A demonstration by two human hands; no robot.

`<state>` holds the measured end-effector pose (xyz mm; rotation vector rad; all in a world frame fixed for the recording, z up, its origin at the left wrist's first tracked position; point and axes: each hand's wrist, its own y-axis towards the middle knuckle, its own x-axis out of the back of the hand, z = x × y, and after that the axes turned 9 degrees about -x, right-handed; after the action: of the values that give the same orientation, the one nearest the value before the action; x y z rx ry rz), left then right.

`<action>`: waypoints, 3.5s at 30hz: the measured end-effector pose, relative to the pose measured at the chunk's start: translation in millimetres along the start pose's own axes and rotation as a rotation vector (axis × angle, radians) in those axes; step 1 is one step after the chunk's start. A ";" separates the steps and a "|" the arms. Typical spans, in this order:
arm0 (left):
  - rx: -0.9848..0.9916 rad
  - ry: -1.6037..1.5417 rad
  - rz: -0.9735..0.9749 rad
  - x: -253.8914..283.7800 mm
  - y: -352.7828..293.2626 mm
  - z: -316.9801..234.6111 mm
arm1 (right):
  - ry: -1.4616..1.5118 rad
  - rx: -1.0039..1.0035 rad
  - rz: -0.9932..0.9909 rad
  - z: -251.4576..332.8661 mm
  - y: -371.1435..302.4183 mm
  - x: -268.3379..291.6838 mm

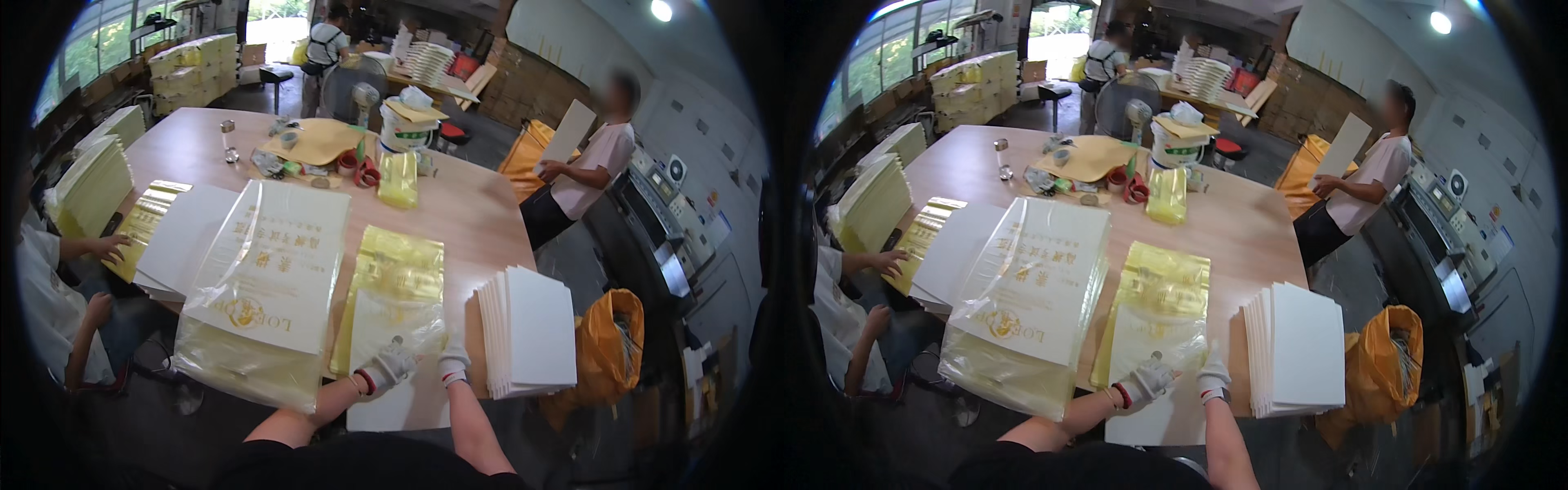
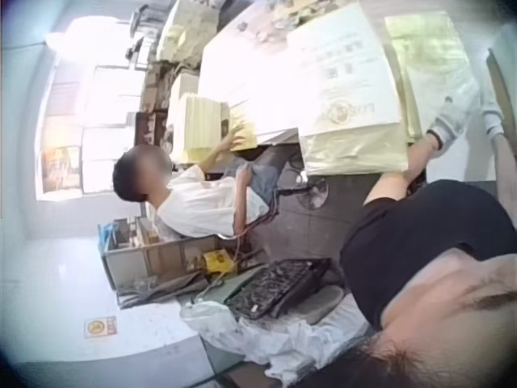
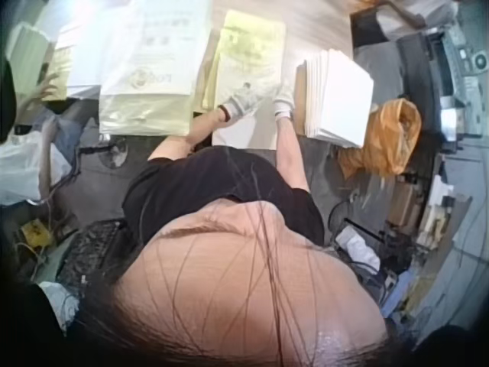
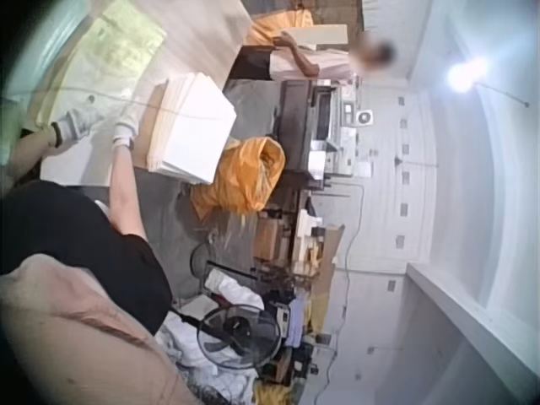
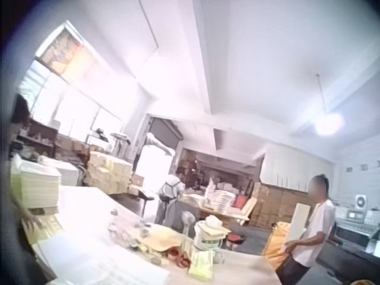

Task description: The person inserts white rectangular sheets into yellow plastic bags at a table. The person repeatedly picks up a sheet, slides it into a bag, and places the filled bag on a growing stack. Another person works nearby on similar packaging.

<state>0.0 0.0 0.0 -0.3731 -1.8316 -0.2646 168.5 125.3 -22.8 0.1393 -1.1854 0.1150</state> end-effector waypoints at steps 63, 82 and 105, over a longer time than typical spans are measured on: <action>0.493 -0.076 -1.621 148.3 -277.9 36.7 | 1.330 0.140 1.454 207.2 -169.1 92.1; 0.267 -0.094 -0.429 -12.3 -36.2 -2.4 | 1.076 -0.435 0.661 -11.4 -154.2 69.4; 0.384 -1.144 -0.751 42.9 34.5 37.4 | 0.818 -0.027 -0.066 117.5 -47.2 59.6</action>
<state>-31.0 50.6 30.1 0.5986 -3.0340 -0.2042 90.9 59.9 73.6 0.0923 -0.3660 0.0842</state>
